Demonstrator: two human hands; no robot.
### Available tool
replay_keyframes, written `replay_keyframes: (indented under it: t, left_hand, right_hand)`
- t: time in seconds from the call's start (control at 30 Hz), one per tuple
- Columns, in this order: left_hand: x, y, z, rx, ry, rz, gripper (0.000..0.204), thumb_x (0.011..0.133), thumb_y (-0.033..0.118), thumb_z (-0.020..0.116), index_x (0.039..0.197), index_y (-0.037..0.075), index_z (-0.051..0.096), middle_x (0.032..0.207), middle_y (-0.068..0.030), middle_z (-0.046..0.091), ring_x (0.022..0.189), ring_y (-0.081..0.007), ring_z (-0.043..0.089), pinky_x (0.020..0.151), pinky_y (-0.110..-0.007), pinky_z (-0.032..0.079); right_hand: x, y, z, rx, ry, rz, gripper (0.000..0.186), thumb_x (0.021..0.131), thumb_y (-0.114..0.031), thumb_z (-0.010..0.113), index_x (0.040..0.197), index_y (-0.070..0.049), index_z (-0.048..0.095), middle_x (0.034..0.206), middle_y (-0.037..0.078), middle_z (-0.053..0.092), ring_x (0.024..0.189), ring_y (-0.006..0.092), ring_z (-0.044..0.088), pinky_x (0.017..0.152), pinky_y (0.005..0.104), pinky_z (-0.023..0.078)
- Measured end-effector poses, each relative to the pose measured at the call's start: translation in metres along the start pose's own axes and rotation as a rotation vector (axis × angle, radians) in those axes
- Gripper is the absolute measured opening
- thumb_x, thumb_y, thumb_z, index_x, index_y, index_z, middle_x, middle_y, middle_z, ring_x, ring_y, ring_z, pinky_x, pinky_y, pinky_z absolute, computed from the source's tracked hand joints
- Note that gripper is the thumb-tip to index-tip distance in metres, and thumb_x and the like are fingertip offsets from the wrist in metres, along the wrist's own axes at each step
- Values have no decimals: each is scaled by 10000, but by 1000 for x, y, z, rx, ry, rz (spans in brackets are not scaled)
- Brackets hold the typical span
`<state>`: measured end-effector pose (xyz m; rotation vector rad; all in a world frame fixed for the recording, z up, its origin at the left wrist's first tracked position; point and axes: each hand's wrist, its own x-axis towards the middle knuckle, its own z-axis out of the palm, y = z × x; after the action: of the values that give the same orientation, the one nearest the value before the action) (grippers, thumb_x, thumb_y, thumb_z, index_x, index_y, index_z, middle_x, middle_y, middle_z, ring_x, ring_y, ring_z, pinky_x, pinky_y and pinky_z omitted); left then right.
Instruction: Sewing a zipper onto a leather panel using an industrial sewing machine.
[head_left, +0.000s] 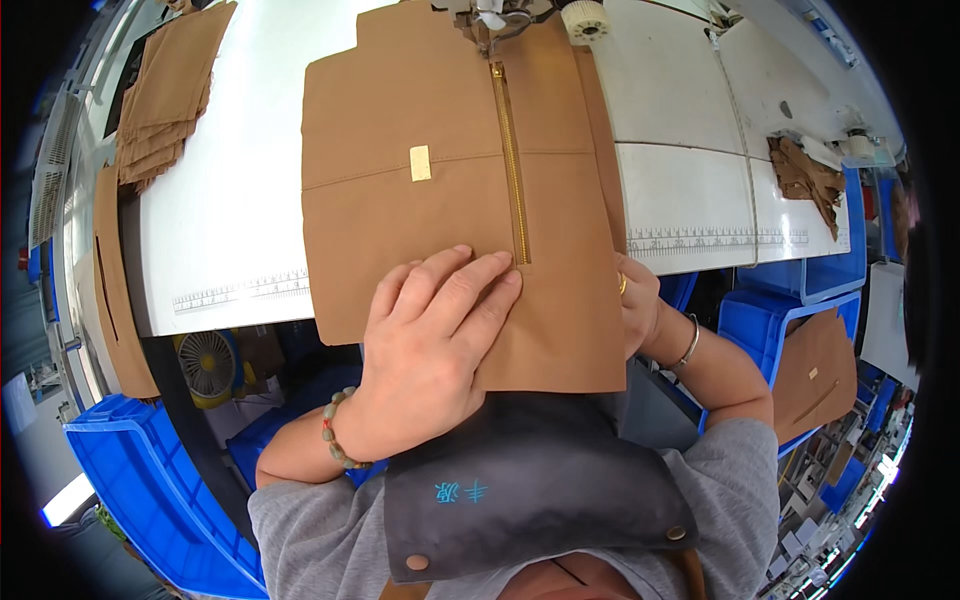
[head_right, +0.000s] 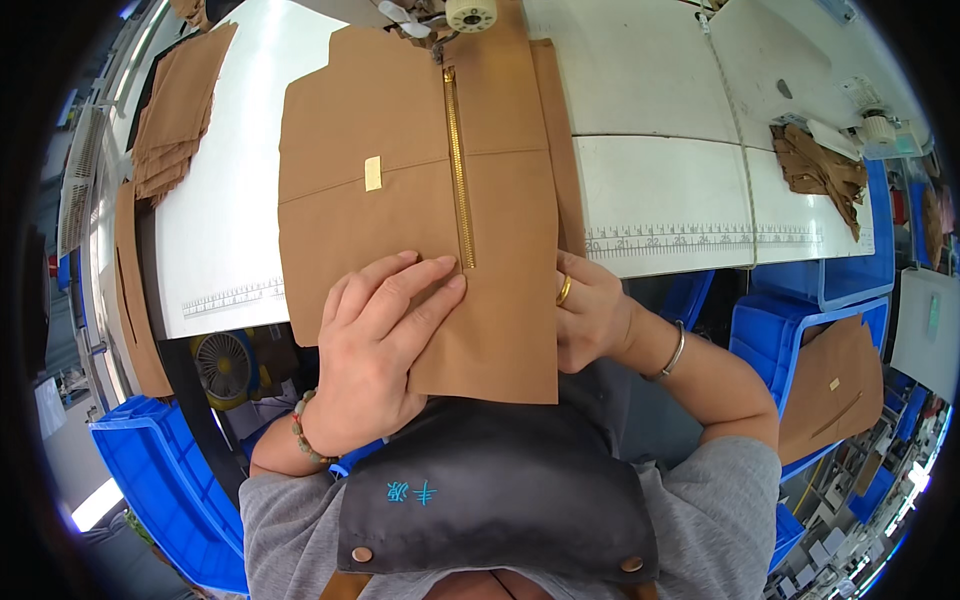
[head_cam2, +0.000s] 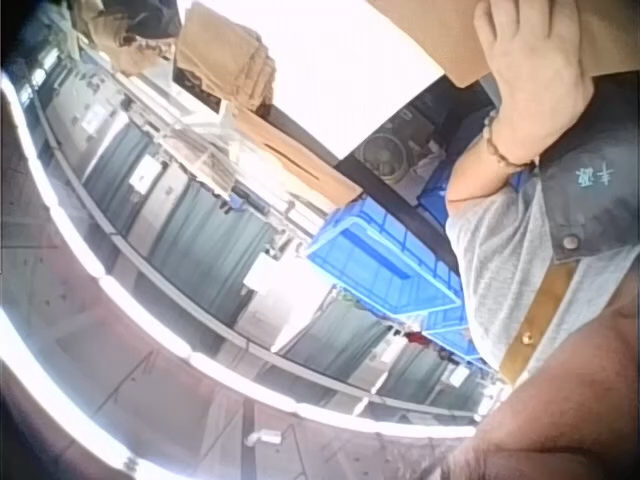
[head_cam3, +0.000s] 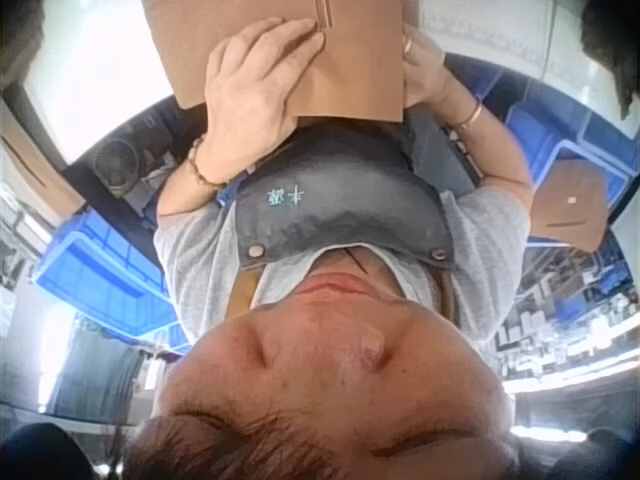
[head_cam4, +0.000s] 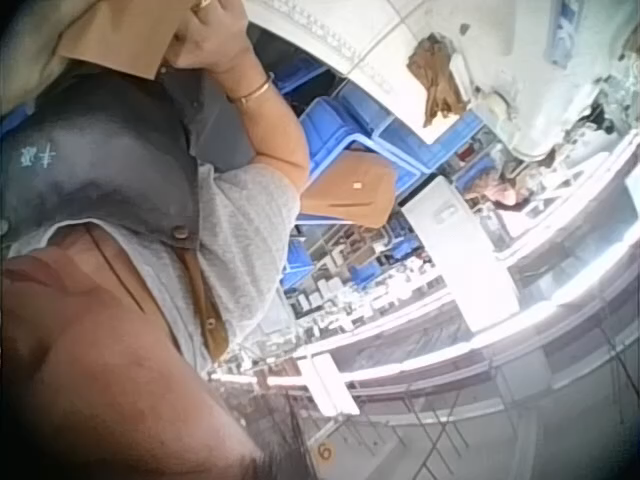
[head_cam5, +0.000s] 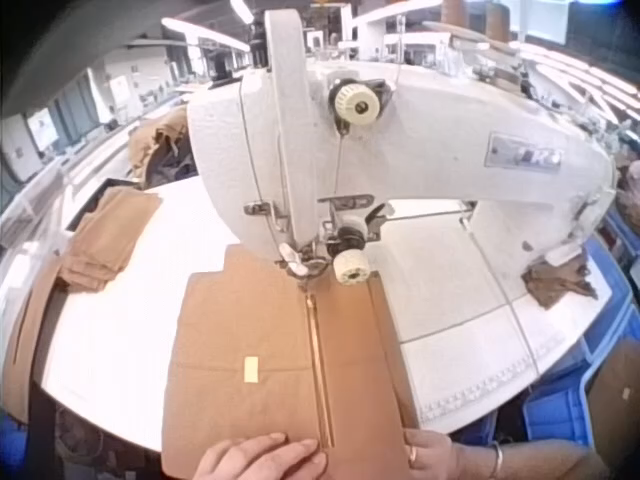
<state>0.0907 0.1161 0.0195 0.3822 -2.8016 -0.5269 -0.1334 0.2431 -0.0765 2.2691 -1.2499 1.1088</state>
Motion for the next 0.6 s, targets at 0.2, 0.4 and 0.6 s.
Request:
replay_keyframes:
  t: [0.2, 0.4, 0.6]
  left_hand:
    - [-1, 0, 2, -15, 0, -1, 637, 675, 87, 705, 1309, 36, 721, 1378, -98, 664, 1252, -355, 599, 1019, -458, 459]
    - [-3, 2, 6, 10, 2, -5, 629, 684, 84, 706, 1311, 41, 722, 1383, -79, 672, 1265, -338, 598, 1040, -465, 450]
    - [-5, 10, 9, 200, 0, 27, 610, 709, 157, 721, 1311, 60, 727, 1392, -57, 678, 1274, -281, 616, 1122, -497, 417]
  right_hand:
    - [-4, 1, 0, -18, -7, -32, 555, 491, -170, 540, 963, 4, 773, 1166, 151, 710, 1110, 395, 721, 834, 472, 666]
    - [-5, 0, 2, -20, 9, -24, 555, 497, -176, 544, 971, -3, 776, 1163, 147, 711, 1098, 392, 726, 825, 469, 666]
    - [-3, -4, -4, 36, -19, 12, 506, 560, -181, 602, 1001, -12, 784, 1173, 139, 713, 1107, 373, 731, 849, 460, 650]
